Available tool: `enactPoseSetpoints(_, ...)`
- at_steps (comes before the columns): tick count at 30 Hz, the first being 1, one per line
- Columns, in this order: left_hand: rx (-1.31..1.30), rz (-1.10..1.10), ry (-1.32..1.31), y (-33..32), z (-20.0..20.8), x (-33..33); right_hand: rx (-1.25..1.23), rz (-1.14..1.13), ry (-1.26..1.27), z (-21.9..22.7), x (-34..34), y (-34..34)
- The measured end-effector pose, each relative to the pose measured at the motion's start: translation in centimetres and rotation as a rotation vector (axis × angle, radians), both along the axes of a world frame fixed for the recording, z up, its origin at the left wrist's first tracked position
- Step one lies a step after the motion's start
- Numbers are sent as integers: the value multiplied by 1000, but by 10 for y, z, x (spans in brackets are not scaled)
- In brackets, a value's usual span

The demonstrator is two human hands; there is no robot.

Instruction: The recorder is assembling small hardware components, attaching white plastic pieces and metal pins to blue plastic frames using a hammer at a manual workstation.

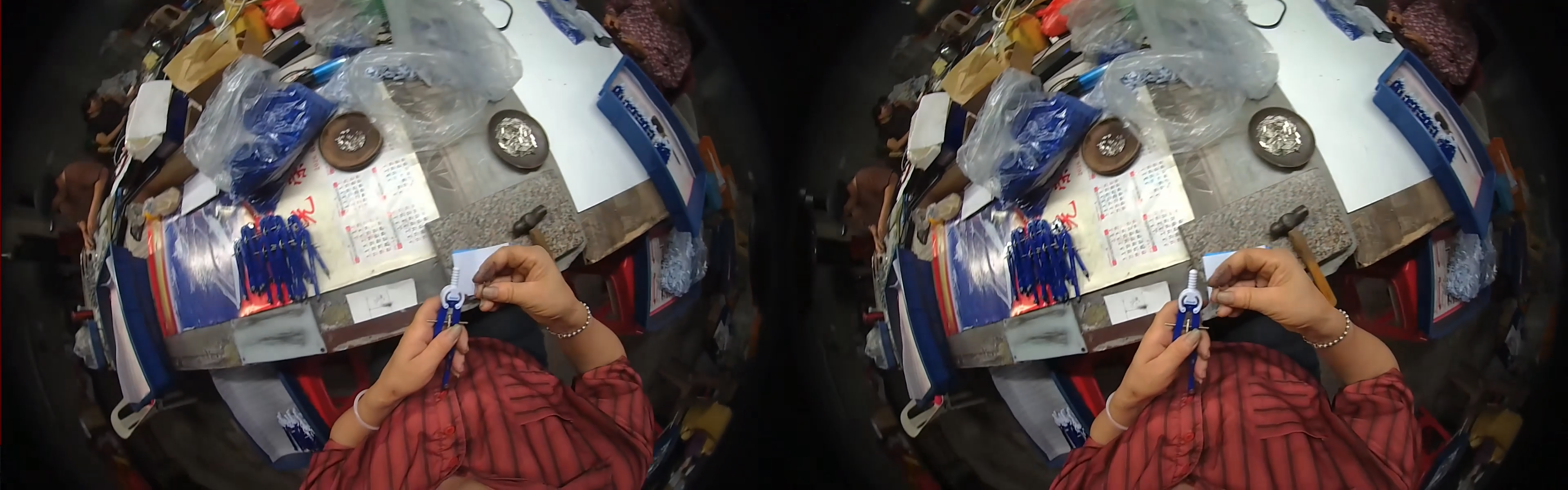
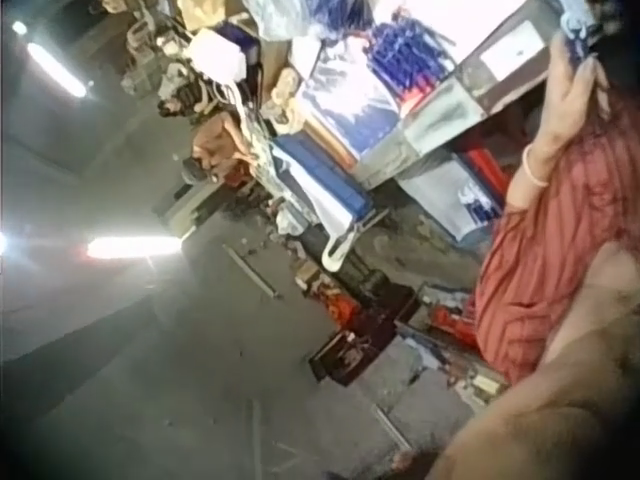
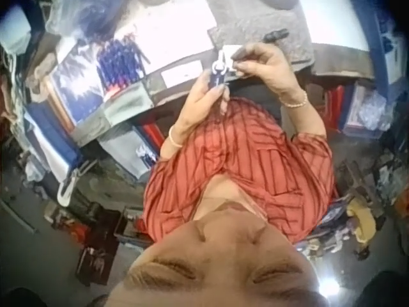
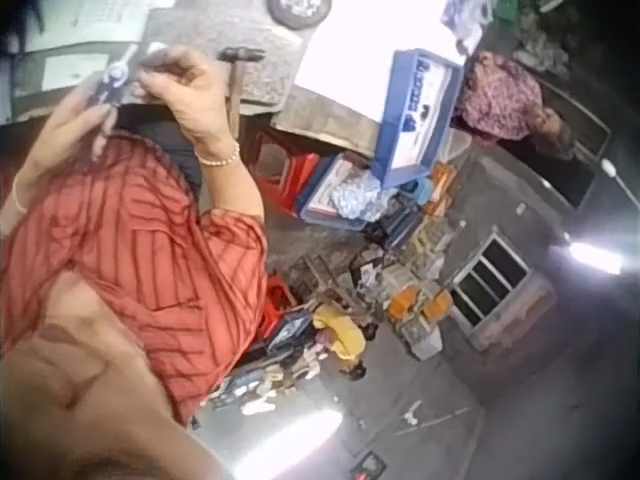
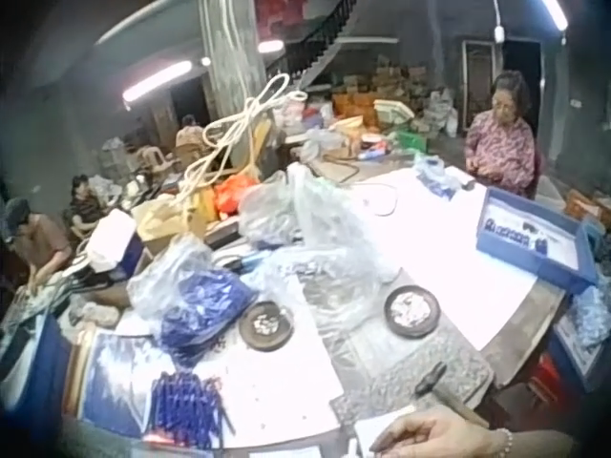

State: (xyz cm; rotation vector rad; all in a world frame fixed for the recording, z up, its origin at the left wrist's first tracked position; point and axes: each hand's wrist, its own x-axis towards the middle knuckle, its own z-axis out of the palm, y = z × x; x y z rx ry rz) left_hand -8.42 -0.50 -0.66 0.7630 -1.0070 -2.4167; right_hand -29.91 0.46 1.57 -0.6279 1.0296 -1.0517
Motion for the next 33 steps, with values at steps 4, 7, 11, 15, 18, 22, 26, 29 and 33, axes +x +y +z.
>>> enactPoseSetpoints(4,-18,-4,-20,-1,-1,3,31,36,-87,-13,8,-1)
enactPoseSetpoints(7,-37,3,-22,1,-5,4,45,47,-173,-20,11,-1)
enactPoseSetpoints(11,-33,16,-12,0,-6,5,32,45,-295,-26,14,-1)
enactPoseSetpoints(15,-30,20,-24,-1,-5,5,42,57,-292,-25,17,-2)
enactPoseSetpoints(18,-30,25,-30,-2,-9,6,24,95,-150,-23,18,0)
enactPoseSetpoints(22,-52,47,-42,-1,-14,7,-1,105,-2,-9,25,-2)
enactPoseSetpoints(26,-43,53,-70,0,-15,7,-19,89,46,-11,28,0)
enactPoseSetpoints(29,-61,61,-105,1,-18,7,-64,96,137,-16,29,4)
enactPoseSetpoints(33,-178,50,-184,0,-19,5,-162,143,285,-14,32,5)
